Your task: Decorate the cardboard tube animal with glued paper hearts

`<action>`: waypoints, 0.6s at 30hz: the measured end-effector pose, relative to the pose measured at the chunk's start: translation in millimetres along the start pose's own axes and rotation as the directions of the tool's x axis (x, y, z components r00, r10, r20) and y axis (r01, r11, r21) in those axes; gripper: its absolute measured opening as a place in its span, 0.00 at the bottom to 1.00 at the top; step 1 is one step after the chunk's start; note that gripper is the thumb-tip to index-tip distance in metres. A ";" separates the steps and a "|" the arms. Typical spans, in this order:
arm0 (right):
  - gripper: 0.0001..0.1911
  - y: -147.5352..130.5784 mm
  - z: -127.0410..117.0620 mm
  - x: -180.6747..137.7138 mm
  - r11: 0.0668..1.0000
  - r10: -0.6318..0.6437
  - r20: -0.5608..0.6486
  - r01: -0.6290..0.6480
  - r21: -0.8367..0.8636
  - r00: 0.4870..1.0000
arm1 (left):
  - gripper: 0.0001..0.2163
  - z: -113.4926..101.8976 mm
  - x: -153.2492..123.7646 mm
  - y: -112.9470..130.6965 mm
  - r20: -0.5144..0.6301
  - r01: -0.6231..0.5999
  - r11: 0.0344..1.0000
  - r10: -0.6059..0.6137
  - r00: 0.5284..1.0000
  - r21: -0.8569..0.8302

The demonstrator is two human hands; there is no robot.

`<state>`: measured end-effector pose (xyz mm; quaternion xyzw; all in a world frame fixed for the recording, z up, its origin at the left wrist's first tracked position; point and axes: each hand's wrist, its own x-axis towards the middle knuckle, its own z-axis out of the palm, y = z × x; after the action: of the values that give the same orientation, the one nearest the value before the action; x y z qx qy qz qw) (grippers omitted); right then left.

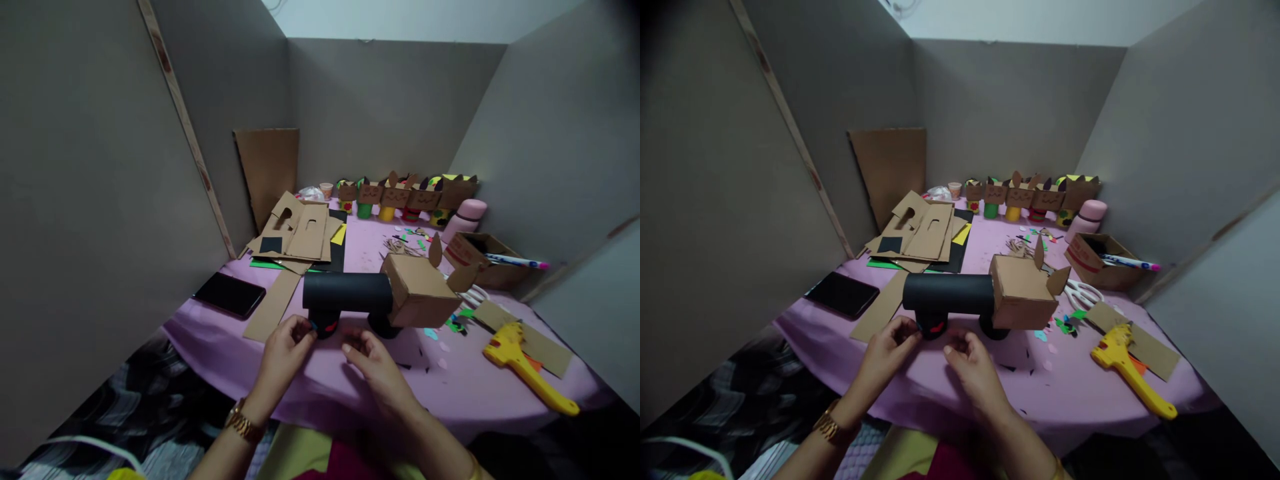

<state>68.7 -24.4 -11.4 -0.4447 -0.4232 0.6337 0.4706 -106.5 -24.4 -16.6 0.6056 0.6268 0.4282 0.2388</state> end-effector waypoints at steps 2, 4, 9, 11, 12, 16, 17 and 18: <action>0.15 0.6 -0.3 0.1 1.000 -0.002 0.001 0.002 -0.001 1.000 | 0.04 -1.9 -1.7 -0.2 0.003 -0.003 1.000 0.003 1.000 0.004; 0.15 1.2 -0.5 -0.1 1.000 -0.005 0.001 0.005 -0.001 1.000 | 0.04 -4.0 -3.6 -0.7 0.005 -0.007 1.000 0.007 1.000 0.000; 0.14 0.9 -0.7 -1.2 1.000 -0.012 0.003 0.012 0.003 1.000 | 0.07 -5.9 -3.0 -1.4 -0.034 0.000 1.000 0.000 0.999 -0.013; 0.14 0.8 -1.0 -1.1 1.000 -0.013 0.008 0.013 0.002 1.000 | 0.07 -4.8 0.0 -0.7 -0.045 -0.001 1.000 0.001 0.999 -0.008; 0.14 0.9 -1.3 -0.9 1.000 -0.014 0.008 0.014 0.001 1.000 | 0.07 -4.0 1.4 -0.2 -0.047 -0.003 1.000 0.002 0.999 -0.003; 0.14 1.4 -2.2 -0.4 1.000 -0.017 0.009 0.017 -0.001 1.000 | 0.07 -2.3 3.8 2.4 -0.046 -0.004 1.000 0.005 0.999 0.025; 0.13 1.4 -2.4 -0.6 1.000 -0.016 0.011 0.016 -0.001 1.000 | 0.06 -2.5 3.3 3.1 -0.045 -0.002 0.999 0.004 0.999 0.034; 0.13 1.3 -2.5 -1.0 1.000 -0.013 0.014 0.013 -0.001 1.000 | 0.06 -2.9 2.5 3.7 -0.044 -0.001 0.999 0.003 0.999 0.044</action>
<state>70.9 -25.3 -13.1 -0.4378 -0.4299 0.6334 0.4715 -107.3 -23.0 -11.5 0.6018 0.6404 0.4279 0.2112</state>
